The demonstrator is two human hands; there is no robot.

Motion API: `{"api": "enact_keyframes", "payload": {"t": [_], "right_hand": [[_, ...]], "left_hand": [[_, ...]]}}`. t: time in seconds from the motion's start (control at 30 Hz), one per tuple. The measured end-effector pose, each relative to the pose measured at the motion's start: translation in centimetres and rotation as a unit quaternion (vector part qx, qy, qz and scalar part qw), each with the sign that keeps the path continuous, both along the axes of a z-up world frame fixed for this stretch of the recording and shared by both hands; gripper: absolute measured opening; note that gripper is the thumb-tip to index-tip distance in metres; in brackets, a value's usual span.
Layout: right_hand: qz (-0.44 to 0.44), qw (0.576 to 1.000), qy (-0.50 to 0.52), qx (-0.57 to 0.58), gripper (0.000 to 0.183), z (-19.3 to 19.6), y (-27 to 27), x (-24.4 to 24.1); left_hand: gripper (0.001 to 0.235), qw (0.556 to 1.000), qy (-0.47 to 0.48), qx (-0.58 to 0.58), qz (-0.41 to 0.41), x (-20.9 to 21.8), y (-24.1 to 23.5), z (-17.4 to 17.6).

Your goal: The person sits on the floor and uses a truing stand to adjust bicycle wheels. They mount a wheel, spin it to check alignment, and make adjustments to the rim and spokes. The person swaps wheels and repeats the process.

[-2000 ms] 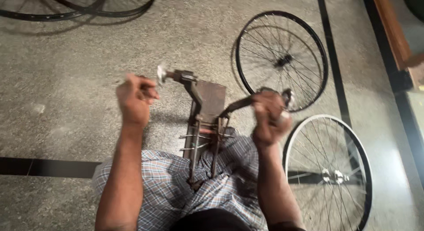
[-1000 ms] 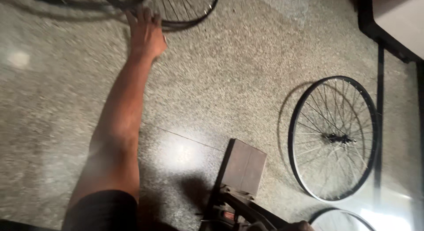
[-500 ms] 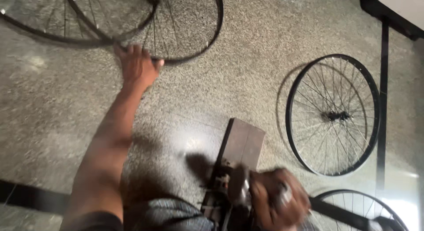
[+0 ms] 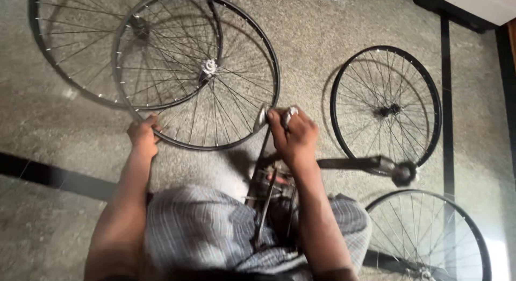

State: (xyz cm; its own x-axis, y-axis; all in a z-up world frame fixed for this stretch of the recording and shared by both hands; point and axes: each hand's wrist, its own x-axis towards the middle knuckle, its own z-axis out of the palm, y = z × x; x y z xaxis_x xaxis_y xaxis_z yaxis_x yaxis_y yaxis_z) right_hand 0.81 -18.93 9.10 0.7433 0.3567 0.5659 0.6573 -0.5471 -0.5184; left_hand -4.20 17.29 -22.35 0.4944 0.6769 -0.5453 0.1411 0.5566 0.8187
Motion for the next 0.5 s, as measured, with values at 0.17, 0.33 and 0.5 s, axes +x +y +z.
{"api": "enact_keyframes", "payload": {"t": [0.17, 0.33, 0.5], "right_hand": [[0.017, 0.998, -0.047, 0.029, 0.018, -1.3, -1.0, 0.5], [-0.047, 0.95, -0.259, 0.167, 0.016, -5.0, -3.3, -2.6], [0.066, 0.98, 0.115, 0.15, 0.01, -11.1, -3.8, -9.7]], "left_hand": [[0.023, 0.986, -0.075, 0.129, 0.07, 0.0, 0.0, 2.6], [0.029, 0.969, -0.096, 0.212, 0.087, 2.0, 3.4, 5.6], [0.023, 0.859, 0.033, 0.51, -0.017, -1.2, 4.5, 10.6]]}}
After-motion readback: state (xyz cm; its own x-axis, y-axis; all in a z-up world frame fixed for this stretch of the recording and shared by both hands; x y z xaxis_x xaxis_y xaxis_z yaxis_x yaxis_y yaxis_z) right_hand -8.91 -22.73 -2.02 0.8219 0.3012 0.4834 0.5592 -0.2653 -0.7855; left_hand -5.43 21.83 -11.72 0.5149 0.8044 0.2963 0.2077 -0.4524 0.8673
